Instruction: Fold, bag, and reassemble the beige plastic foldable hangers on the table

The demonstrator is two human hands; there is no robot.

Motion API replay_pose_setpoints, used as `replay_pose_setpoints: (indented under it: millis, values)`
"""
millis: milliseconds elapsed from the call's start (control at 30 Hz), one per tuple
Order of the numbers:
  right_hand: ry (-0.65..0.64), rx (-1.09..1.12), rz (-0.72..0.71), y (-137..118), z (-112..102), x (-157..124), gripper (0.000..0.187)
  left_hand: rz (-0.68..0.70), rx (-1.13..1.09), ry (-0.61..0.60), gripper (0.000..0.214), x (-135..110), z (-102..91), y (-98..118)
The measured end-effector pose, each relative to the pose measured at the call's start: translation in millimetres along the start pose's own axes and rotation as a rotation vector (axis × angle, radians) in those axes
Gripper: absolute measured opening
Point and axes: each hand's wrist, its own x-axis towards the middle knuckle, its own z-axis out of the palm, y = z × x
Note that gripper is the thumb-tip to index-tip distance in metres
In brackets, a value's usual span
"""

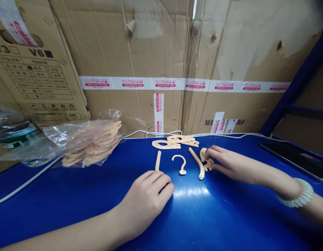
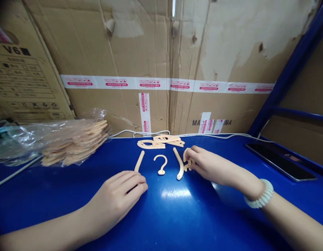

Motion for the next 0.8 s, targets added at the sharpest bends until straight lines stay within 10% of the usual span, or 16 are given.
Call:
replay_pose_setpoints:
  millis: [333, 800]
  values:
    - [0.017, -0.085, -0.198, -40, 9, -1, 0.019, -0.171, -0.059, -0.041, 0.018, -1, 6.4, -1]
    - [-0.007, 0.081, -0.055, 5, -6, 1, 0.015, -0.127, -0.145, 0.001, 0.019, -2, 5.4, -3]
